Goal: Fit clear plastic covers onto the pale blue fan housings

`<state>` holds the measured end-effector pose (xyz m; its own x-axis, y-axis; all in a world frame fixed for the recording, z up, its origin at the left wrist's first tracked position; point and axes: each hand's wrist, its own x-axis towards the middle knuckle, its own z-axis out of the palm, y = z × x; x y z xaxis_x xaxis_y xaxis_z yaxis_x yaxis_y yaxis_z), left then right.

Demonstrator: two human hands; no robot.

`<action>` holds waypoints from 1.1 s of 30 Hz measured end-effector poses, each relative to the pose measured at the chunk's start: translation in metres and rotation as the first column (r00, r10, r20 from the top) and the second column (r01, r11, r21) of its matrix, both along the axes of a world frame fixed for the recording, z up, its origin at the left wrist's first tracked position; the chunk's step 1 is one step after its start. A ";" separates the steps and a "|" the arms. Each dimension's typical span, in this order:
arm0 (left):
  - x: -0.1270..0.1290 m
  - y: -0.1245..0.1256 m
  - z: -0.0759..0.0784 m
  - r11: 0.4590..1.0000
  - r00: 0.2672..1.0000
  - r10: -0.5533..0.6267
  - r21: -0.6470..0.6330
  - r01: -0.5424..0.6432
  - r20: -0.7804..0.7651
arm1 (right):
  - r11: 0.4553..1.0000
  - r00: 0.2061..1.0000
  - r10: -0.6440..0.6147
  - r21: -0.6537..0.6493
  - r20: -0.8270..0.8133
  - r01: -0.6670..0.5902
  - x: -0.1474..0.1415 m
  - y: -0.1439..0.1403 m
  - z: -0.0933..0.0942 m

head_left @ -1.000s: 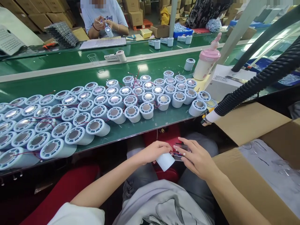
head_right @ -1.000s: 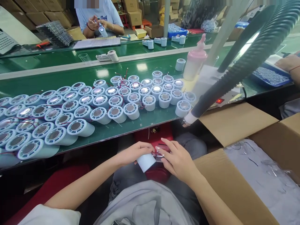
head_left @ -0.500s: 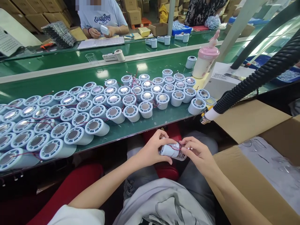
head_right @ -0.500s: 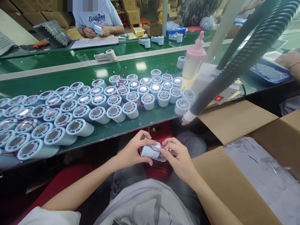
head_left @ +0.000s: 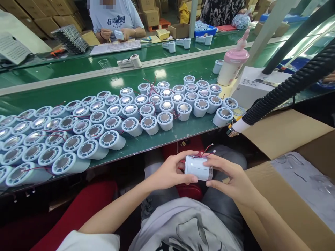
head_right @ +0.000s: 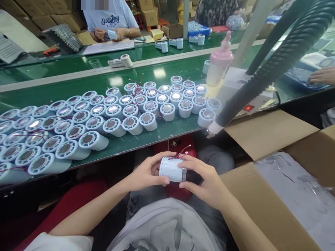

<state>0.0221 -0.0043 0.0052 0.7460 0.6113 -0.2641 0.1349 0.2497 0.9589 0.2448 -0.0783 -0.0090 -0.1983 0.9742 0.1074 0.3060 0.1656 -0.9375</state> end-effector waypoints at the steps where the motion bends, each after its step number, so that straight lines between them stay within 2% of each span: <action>1: -0.001 -0.001 0.002 0.999 1.000 -0.010 0.043 0.010 -0.016 | 1.000 0.999 0.010 -0.011 -0.035 -0.010 0.000 -0.002 0.000; 4: -0.002 -0.003 0.007 0.979 1.000 -0.012 0.206 0.012 -0.005 | 0.995 0.989 0.027 -0.088 -0.145 -0.040 0.002 -0.005 0.001; 7: -0.003 -0.005 0.010 0.960 0.999 -0.021 0.281 0.006 0.050 | 0.990 0.981 0.032 -0.127 -0.192 -0.057 0.003 -0.008 0.006; 15: -0.003 -0.009 0.016 0.925 0.992 -0.094 0.377 0.054 0.087 | 0.966 0.968 0.012 -0.249 -0.251 -0.077 0.004 -0.013 0.024; 25: 0.000 -0.011 0.023 0.873 0.992 -0.118 0.481 0.081 0.047 | 0.897 0.910 -0.050 -0.419 -0.412 -0.140 0.008 -0.015 0.026; 33: 0.006 -0.027 0.023 0.895 0.993 -0.077 0.446 0.031 0.087 | 0.872 0.879 -0.092 -0.464 -0.468 -0.156 0.013 -0.019 0.026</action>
<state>0.0285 -0.0310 0.0284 0.7892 0.6057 0.1016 0.0344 -0.2088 0.9773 0.2575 -0.0969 0.0174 -0.2776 0.9193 -0.2789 -0.1798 -0.3349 -0.9249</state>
